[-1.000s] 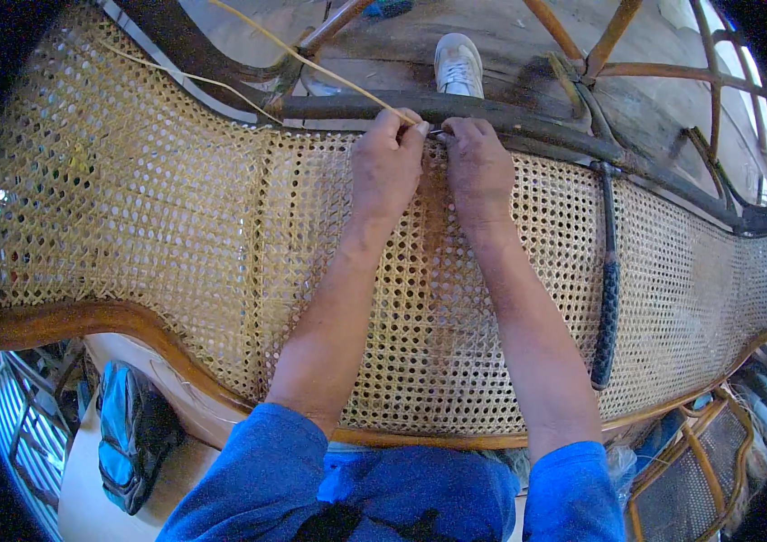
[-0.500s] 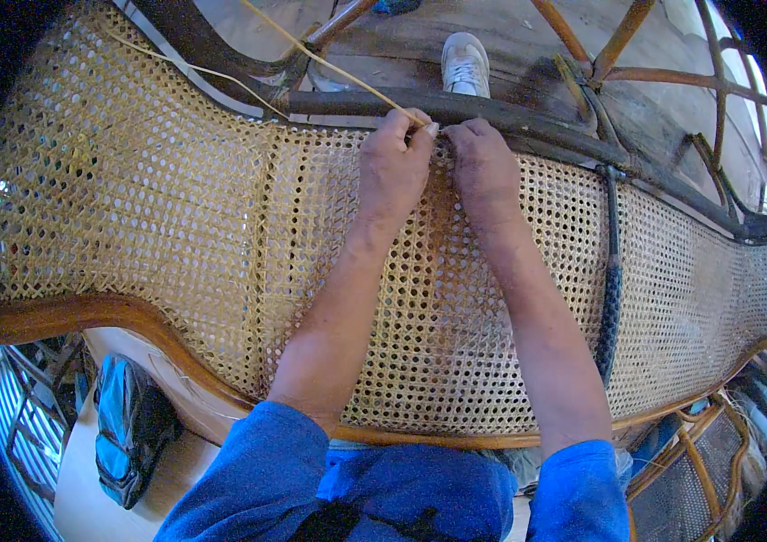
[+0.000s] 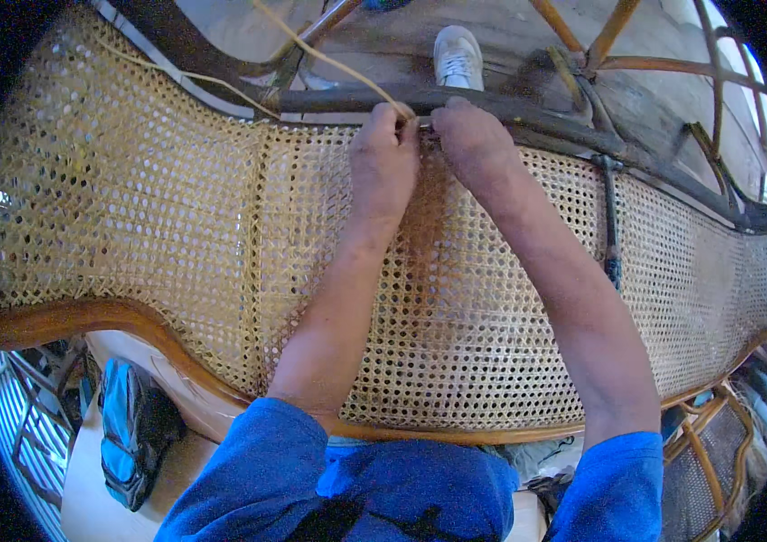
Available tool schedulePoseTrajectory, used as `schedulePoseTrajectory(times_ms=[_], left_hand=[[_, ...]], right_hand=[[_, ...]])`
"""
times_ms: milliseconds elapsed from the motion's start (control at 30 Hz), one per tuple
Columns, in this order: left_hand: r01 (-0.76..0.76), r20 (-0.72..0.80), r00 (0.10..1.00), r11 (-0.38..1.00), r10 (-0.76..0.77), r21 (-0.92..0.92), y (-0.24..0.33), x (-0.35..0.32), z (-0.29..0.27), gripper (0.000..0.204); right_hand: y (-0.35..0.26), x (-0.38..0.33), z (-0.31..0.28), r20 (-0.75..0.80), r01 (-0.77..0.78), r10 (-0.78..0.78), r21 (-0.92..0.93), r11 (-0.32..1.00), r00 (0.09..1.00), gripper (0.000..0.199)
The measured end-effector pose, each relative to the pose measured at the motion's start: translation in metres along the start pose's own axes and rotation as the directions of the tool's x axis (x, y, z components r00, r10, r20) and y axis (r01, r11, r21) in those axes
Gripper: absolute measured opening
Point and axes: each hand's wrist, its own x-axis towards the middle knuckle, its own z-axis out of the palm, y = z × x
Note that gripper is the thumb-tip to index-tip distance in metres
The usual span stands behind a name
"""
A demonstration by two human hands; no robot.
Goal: The person weaves a thin cane strip into the seat of a rattan chair. They thread the cane through the existing weave and use a hammer to tap it flush against the frame, repeating this process along the edge of the seat.
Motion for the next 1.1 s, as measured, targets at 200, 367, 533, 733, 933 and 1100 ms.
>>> schedulePoseTrajectory(times_ms=[200, 367, 533, 733, 933, 1100], left_hand=[[-0.038, -0.063, 0.997, 0.997, 0.043, 0.073, -0.001, 0.000, 0.000, 0.010], [-0.017, -0.036, 0.999, 1.000, 0.018, 0.019, -0.002, 0.000, 0.000, 0.012], [0.061, 0.011, 0.998, 0.998, -0.060, -0.028, 0.005, 0.002, -0.003, 0.011], [-0.029, -0.023, 0.999, 0.996, 0.031, 0.084, 0.004, 0.003, -0.005, 0.012], [-0.010, 0.030, 1.000, 0.986, 0.005, 0.167, 0.002, 0.005, -0.004, 0.011], [0.012, 0.037, 0.999, 0.980, -0.019, 0.200, -0.003, 0.004, -0.002, 0.010]], right_hand=[[0.032, -0.130, -0.035, -0.357, -0.457, 0.590, 0.392, 0.798, 0.724, 0.041], [0.036, -0.228, -0.064, -0.153, -0.781, 0.775, 0.029, 0.624, 0.613, 0.038], [0.021, -0.225, -0.070, -0.106, -0.727, 0.798, 0.355, 0.588, 0.594, 0.027], [-0.036, -0.177, -0.072, 0.182, -0.629, 0.669, 0.577, 0.521, 0.721, 0.028], [-0.035, -0.155, -0.066, 0.043, -0.512, 0.524, 0.288, 0.809, 0.851, 0.024], [-0.050, -0.128, -0.071, 0.315, -0.685, 0.608, 0.353, 0.637, 0.728, 0.029]])
